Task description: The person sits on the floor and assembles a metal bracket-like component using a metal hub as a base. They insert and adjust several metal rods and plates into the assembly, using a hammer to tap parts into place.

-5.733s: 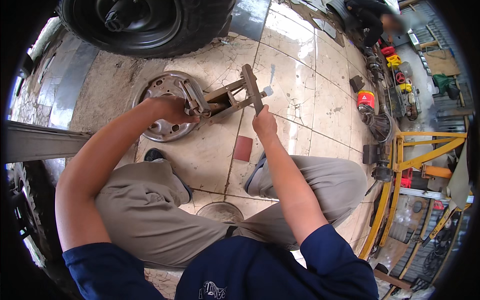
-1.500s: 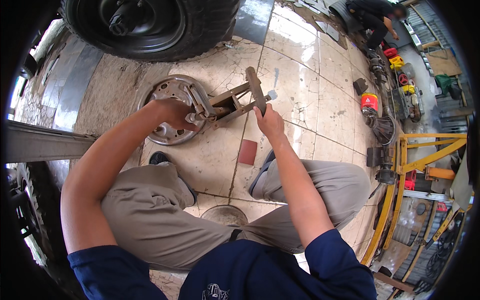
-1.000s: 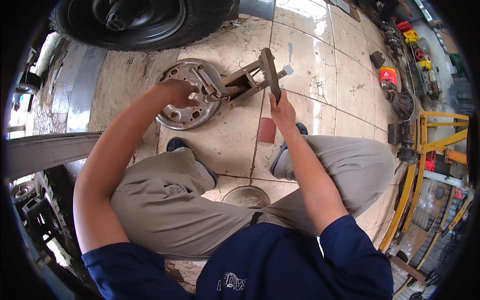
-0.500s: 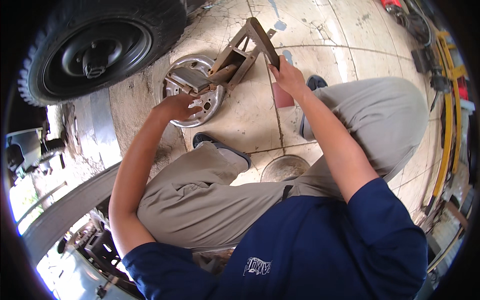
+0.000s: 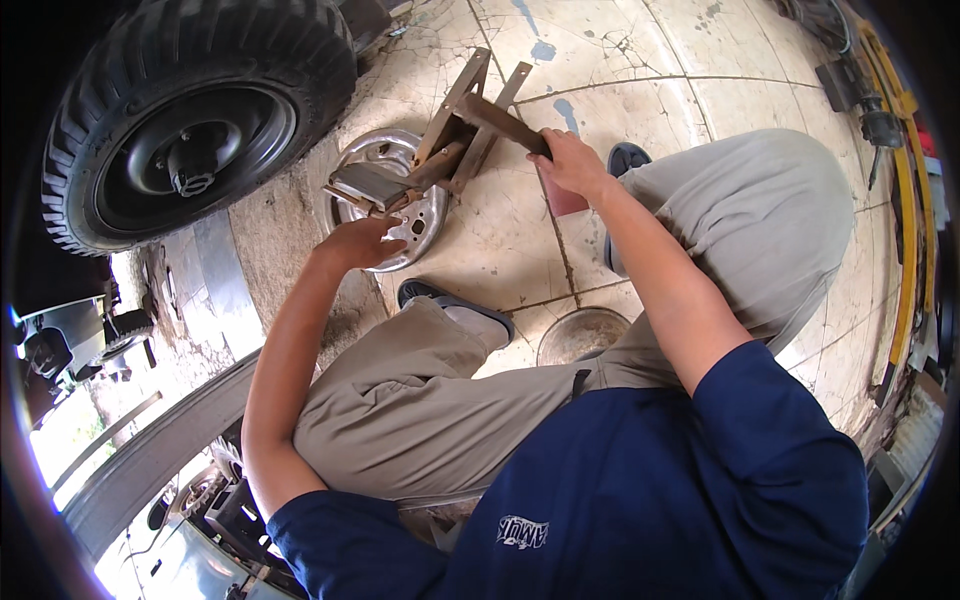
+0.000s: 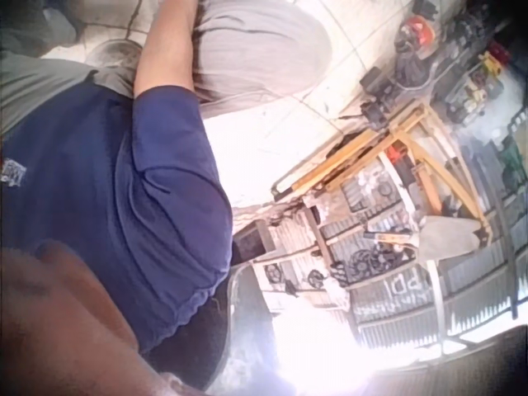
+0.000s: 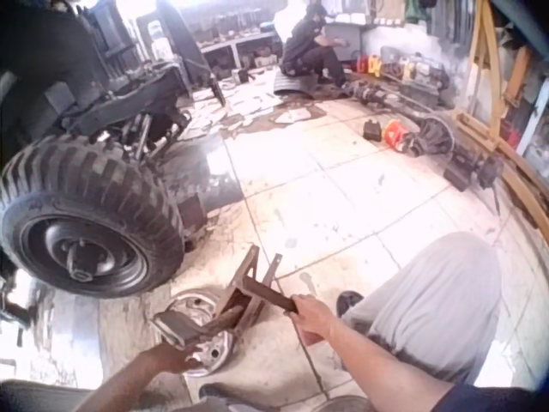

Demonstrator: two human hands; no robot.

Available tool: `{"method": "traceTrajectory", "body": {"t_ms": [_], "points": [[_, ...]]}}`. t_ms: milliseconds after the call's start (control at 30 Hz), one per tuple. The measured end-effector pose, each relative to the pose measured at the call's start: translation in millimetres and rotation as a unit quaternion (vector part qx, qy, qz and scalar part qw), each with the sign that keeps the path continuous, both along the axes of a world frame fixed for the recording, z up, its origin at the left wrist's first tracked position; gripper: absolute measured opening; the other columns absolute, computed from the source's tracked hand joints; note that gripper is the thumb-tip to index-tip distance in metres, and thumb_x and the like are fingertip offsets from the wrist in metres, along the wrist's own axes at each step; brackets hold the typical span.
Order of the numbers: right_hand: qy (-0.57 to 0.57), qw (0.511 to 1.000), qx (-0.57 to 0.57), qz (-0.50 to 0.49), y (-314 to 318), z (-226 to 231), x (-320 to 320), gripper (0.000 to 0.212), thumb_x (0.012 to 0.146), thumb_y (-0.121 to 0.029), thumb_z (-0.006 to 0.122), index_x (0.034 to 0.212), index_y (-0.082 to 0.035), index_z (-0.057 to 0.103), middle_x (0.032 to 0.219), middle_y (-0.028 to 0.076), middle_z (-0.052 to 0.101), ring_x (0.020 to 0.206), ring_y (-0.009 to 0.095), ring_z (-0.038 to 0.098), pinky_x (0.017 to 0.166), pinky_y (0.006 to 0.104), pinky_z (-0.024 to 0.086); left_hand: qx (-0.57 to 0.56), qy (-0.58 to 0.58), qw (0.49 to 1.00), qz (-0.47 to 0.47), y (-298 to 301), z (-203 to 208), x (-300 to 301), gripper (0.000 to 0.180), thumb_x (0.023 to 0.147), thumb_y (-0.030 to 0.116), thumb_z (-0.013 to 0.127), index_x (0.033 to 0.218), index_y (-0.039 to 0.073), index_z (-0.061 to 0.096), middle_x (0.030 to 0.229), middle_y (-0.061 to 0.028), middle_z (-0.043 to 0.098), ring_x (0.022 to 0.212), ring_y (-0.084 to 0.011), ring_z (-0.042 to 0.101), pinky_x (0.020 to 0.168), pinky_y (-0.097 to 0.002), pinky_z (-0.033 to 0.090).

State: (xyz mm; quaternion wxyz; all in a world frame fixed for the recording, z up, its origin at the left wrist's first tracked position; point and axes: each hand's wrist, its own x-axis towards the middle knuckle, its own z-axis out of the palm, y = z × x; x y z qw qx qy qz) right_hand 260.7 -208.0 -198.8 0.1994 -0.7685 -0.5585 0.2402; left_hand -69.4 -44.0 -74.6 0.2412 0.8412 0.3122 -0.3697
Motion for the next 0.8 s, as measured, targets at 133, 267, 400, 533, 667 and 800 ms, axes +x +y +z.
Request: {"method": "traceTrajectory", "body": {"t_ms": [133, 267, 400, 533, 667, 800], "points": [[-0.042, 0.998, -0.026, 0.037, 5, -4, -2, 0.041, 0.090, -0.037, 0.065, 0.112, -0.004, 0.057, 0.108, 0.017, 0.064, 0.107, 0.036, 0.058, 0.089, 0.0466, 0.049, -0.004, -0.007, 1.000, -0.002, -2, -2, 6, 0.059, 0.092, 0.051, 0.059, 0.141, 0.019, 0.050, 0.125, -0.0159, 0.063, 0.113, -0.0339, 0.062, 0.097, -0.0410, 0.048], [-0.026, 0.998, 0.052, 0.039, 5, 0, 0, 0.039, 0.087, -0.031, 0.069, 0.114, -0.004, 0.058, 0.107, 0.014, 0.064, 0.108, 0.035, 0.058, 0.090, 0.0456, 0.049, 0.013, -0.006, 1.000, -0.021, -4, -2, 3, 0.059, 0.092, 0.051, 0.058, 0.141, 0.019, 0.050, 0.124, -0.0147, 0.065, 0.113, -0.0337, 0.062, 0.097, -0.0417, 0.048], [-0.056, 0.998, -0.016, 0.011, 5, -3, 4, 0.039, 0.085, -0.031, 0.071, 0.114, -0.007, 0.059, 0.108, 0.011, 0.065, 0.109, 0.032, 0.058, 0.089, 0.0439, 0.050, 0.015, -0.004, 1.000, -0.027, -2, 0, 9, 0.059, 0.093, 0.051, 0.057, 0.142, 0.019, 0.048, 0.125, -0.0144, 0.064, 0.114, -0.0337, 0.062, 0.097, -0.0417, 0.048], [-0.069, 0.992, 0.068, 0.081, 8, -3, 8, 0.036, 0.085, -0.028, 0.071, 0.113, -0.010, 0.061, 0.109, 0.009, 0.064, 0.108, 0.031, 0.058, 0.087, 0.0431, 0.050, 0.024, -0.013, 0.999, -0.039, 2, -7, 4, 0.059, 0.093, 0.052, 0.056, 0.141, 0.019, 0.048, 0.125, -0.0150, 0.064, 0.114, -0.0336, 0.062, 0.097, -0.0417, 0.047], [-0.057, 0.998, 0.039, -0.012, 7, 2, 3, 0.035, 0.085, -0.022, 0.070, 0.117, -0.011, 0.061, 0.113, 0.006, 0.064, 0.111, 0.030, 0.057, 0.090, 0.0414, 0.049, 0.018, -0.010, 1.000, -0.019, -2, 3, 9, 0.057, 0.094, 0.051, 0.055, 0.141, 0.019, 0.049, 0.126, -0.0155, 0.064, 0.115, -0.0335, 0.061, 0.098, -0.0417, 0.047], [-0.141, 0.986, 0.042, 0.075, -2, -9, 7, 0.032, 0.079, -0.019, 0.073, 0.110, -0.012, 0.065, 0.105, 0.008, 0.064, 0.107, 0.029, 0.058, 0.086, 0.0414, 0.051, 0.022, -0.003, 0.999, -0.028, 1, 6, 9, 0.057, 0.095, 0.050, 0.054, 0.141, 0.017, 0.050, 0.127, -0.0150, 0.063, 0.119, -0.0329, 0.059, 0.100, -0.0413, 0.045]]}}
